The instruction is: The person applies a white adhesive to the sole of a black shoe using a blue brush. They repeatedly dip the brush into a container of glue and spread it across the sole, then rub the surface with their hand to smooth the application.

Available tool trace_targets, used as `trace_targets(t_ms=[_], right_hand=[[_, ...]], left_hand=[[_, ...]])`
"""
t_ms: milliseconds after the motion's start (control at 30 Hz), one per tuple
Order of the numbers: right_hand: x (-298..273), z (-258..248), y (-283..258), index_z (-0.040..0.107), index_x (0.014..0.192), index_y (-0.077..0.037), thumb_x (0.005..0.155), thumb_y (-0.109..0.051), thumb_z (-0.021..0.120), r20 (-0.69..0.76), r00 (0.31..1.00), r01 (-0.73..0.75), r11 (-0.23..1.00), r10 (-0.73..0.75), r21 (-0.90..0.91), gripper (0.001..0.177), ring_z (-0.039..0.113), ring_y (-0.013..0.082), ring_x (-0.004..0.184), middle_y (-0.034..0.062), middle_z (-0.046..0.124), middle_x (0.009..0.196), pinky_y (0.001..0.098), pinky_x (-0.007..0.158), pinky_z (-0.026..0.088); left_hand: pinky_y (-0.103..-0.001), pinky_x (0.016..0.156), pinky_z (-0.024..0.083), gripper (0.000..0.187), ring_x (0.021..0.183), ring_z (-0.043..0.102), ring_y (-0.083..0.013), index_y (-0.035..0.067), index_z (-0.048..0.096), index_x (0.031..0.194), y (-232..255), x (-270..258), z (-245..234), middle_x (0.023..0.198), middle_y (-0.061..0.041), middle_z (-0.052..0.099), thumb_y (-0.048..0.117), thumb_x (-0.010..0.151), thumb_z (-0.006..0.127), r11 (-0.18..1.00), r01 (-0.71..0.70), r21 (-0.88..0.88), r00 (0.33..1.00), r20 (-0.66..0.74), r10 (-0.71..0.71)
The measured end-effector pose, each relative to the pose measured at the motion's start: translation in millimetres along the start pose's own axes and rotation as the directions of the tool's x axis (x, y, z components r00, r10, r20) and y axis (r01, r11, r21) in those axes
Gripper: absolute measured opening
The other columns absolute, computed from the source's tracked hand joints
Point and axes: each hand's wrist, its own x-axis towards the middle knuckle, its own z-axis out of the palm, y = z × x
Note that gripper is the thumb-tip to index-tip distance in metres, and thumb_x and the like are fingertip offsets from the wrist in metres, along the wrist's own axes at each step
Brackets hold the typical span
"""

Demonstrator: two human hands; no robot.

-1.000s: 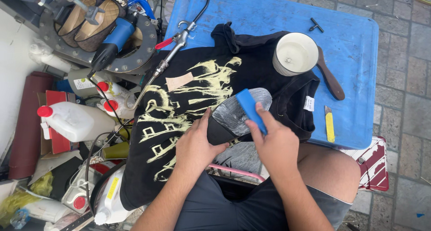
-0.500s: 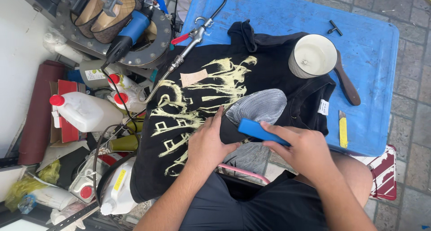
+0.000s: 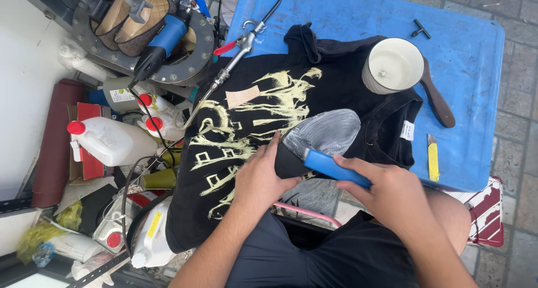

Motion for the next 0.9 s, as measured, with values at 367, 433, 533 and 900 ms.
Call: trace_targets(t_ms=[367, 433, 533, 900], right_hand=[[34, 25, -26, 0.073, 0.125, -0.028, 0.08, -0.041, 0.08, -0.114, 0.984, -0.126, 0.988, 0.137, 0.093, 0.047, 0.073, 0.0282, 0.058, 0.0111, 0.076, 0.077, 0.0372, 0.057, 0.054], [37, 36, -30, 0.074, 0.124, -0.021, 0.082, -0.039, 0.082, -0.296, 0.955, 0.036, 0.997, -0.013, 0.07, 0.046, 0.071, 0.0306, 0.064, 0.0133, 0.075, 0.081, 0.0378, 0.055, 0.053], [27, 35, -25, 0.075, 0.122, -0.021, 0.081, -0.039, 0.081, -0.273, 0.958, 0.119, 0.986, -0.083, 0.119, 0.046, 0.073, 0.0301, 0.068, 0.012, 0.077, 0.088, 0.0366, 0.058, 0.055], [29, 18, -13, 0.075, 0.124, -0.027, 0.08, -0.041, 0.082, -0.126, 0.948, -0.276, 0.953, 0.291, 0.129, 0.047, 0.075, 0.0284, 0.061, 0.0129, 0.076, 0.076, 0.0358, 0.06, 0.056]], left_hand=[[-0.043, 0.087, 0.058, 0.119, 0.108, 0.069, -0.0314, 0.008, 0.033, 0.156, 3, -2, 1, 0.123, -0.018, 0.065, 0.043, 0.059, 0.093, 1.0, 0.014, -0.003, 1.0, -0.02, -0.014], [-0.042, 0.087, 0.058, 0.119, 0.108, 0.07, -0.0312, 0.008, 0.034, 0.155, 2, -1, -1, 0.122, -0.017, 0.066, 0.042, 0.058, 0.094, 0.999, 0.0, -0.039, 1.0, -0.031, -0.001], [-0.041, 0.087, 0.058, 0.119, 0.106, 0.07, -0.0312, 0.008, 0.034, 0.155, 0, 0, -4, 0.12, -0.018, 0.066, 0.042, 0.057, 0.094, 1.0, -0.011, -0.021, 1.0, -0.006, 0.011], [-0.042, 0.088, 0.058, 0.121, 0.106, 0.07, -0.0314, 0.01, 0.029, 0.157, 4, 0, -1, 0.119, -0.017, 0.065, 0.041, 0.06, 0.094, 1.0, 0.016, 0.005, 1.0, -0.01, -0.016]])
